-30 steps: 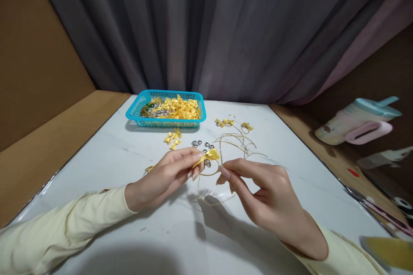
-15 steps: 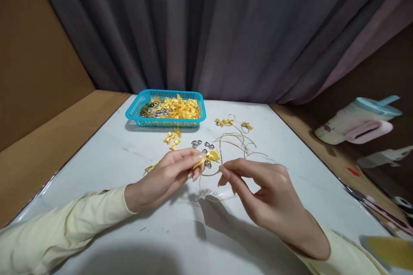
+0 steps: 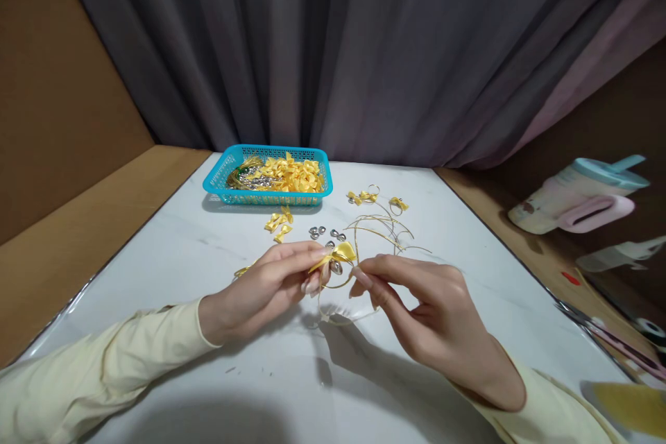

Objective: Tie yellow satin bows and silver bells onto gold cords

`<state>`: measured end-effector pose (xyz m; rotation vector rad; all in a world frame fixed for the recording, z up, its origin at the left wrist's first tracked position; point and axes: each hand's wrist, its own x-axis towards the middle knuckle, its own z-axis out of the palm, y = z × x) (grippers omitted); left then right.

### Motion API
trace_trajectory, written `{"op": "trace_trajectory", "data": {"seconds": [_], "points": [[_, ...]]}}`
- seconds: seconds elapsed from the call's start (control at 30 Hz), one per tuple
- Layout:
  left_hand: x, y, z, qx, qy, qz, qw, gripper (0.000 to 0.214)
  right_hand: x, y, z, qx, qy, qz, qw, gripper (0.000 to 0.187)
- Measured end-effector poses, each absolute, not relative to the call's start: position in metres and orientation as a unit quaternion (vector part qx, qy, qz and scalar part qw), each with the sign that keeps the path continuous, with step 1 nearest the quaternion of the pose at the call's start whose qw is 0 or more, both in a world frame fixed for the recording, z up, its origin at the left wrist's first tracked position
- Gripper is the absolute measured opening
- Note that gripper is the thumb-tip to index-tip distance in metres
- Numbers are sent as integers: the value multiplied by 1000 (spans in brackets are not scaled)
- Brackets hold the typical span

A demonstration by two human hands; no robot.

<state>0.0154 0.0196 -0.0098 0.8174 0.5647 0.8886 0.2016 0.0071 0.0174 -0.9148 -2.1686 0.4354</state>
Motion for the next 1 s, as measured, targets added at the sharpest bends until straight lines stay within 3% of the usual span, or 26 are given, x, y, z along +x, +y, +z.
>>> {"op": "trace_trajectory", "data": {"seconds": [1.0], "points": [[15, 18, -6, 346, 262, 411, 802, 23, 203, 7, 18, -346, -840, 189, 372, 16]]}}
